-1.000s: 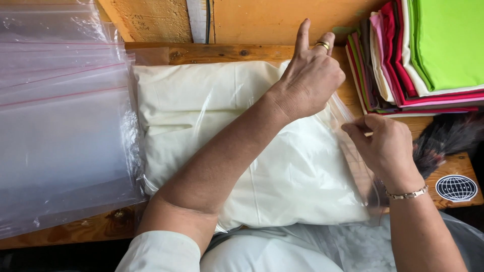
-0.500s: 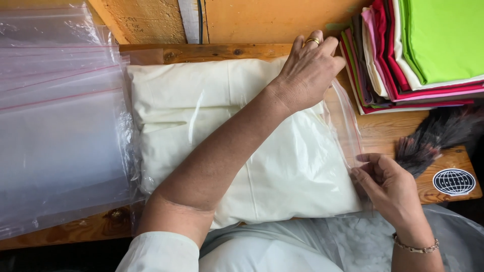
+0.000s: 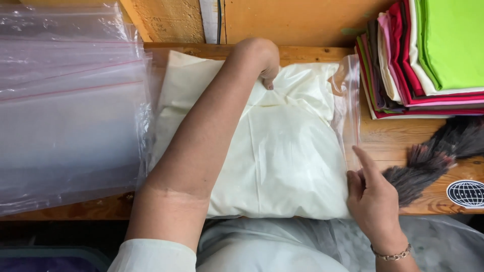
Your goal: The person seals a clear plastic zip-lock bag containing a folded white fabric. They press the zipper track along the top edge to close the bag, then run their fingers along the seal to ensure it is secure.
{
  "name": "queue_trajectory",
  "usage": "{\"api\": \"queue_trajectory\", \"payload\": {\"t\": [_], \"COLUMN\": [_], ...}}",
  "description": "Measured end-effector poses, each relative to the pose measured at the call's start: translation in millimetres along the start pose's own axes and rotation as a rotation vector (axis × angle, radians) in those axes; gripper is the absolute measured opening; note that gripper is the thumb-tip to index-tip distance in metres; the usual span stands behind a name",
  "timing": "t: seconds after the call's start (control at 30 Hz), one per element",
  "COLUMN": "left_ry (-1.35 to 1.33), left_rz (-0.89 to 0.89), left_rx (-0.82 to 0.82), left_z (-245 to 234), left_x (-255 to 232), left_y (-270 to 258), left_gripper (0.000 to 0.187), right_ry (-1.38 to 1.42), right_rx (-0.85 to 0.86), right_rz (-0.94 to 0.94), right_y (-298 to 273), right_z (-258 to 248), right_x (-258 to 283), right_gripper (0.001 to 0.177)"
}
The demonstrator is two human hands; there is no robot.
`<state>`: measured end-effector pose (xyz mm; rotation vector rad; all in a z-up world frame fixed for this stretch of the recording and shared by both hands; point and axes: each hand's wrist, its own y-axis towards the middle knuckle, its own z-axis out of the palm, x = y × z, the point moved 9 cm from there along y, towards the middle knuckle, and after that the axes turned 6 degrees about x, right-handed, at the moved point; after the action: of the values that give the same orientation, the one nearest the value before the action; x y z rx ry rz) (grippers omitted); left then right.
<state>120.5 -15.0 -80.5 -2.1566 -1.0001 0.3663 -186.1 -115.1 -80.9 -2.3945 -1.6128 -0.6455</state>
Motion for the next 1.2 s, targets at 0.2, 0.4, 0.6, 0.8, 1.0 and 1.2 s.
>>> {"api": "queue_trajectory", "payload": {"t": [0.2, 0.4, 0.6, 0.8, 1.0, 1.2], "left_ry": [0.071, 0.104, 0.124, 0.133, 0.104, 0.102], "left_rz": [-0.048, -0.161, -0.280, -0.397, 0.218, 0.290], "left_rx": [-0.073, -0.201, -0.334, -0.444, -0.854, -0.714], "left_z": [-21, -29, -37, -32, 4, 39], "left_x": [-9, 7, 31, 56, -56, -63], "left_y": [-13, -13, -23, -26, -62, -39], "left_gripper": [0.041, 0.044, 0.047, 0.050, 0.062, 0.068], "right_ry": [0.048, 0.227, 0.078, 0.020, -0.018, -0.066], "right_rx": [0.177, 0.374, 0.285, 0.223, 0.246, -0.078], "right_rz": [-0.051, -0.072, 0.025, -0.042, 0.157, -0.027], "right_y": [5, 21, 42, 41, 50, 44], "right_z": [13, 22, 22, 44, 47, 31], "right_x": [25, 80, 88, 70, 33, 36], "right_gripper": [0.051, 0.048, 0.060, 0.083, 0.035, 0.027]}}
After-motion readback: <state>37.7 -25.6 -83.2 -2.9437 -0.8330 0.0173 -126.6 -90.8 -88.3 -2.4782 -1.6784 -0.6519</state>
